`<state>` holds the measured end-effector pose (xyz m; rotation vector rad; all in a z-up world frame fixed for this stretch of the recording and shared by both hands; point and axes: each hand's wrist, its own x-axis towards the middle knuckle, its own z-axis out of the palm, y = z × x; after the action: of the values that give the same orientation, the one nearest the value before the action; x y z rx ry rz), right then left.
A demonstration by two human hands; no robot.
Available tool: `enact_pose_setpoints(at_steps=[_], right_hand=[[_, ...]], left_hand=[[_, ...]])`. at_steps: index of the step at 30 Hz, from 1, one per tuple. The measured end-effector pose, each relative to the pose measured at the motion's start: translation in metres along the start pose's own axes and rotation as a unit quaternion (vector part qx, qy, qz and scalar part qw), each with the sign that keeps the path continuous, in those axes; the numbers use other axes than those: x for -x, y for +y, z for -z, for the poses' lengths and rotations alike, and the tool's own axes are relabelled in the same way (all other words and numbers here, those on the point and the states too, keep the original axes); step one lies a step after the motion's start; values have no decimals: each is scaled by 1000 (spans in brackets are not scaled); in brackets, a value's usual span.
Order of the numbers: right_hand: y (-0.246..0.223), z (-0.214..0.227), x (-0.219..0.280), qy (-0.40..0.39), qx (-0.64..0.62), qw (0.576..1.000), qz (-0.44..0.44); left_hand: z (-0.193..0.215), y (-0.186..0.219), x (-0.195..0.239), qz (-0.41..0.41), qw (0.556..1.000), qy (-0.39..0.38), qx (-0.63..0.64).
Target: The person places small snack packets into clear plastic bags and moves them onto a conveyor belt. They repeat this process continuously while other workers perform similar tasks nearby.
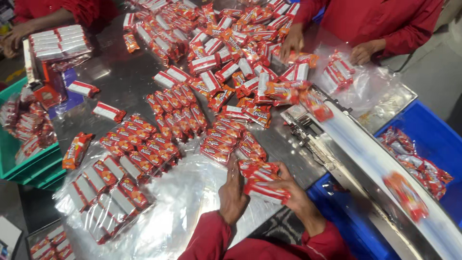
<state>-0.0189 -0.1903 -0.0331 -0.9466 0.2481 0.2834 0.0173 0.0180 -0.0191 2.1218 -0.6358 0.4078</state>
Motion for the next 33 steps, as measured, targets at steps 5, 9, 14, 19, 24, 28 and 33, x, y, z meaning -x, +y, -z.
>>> enact_pose_setpoints(at_steps=[5, 9, 14, 19, 24, 28, 33], right_hand=[[-5, -41, -19, 27, 20, 998, 48], [12, -58, -22, 96, 170, 976, 92], [18, -74, -7, 162, 410, 889, 128], [20, -75, 26, 75, 680, 610, 400], [29, -79, 4, 181, 535, 726, 393], [43, -86, 5, 156, 536, 739, 376], [44, -72, -6, 130, 537, 752, 358]], left_hand=[[31, 16, 1, 180, 979, -87, -32], [42, 3, -5, 109, 993, -48, -8], [30, -7, 3, 116, 984, -131, -20], [34, -13, 2, 83, 994, -74, -1], [37, 6, -11, -15, 992, -120, 30], [43, 3, 4, 3, 983, -175, -56], [48, -15, -7, -3, 995, -85, 59]])
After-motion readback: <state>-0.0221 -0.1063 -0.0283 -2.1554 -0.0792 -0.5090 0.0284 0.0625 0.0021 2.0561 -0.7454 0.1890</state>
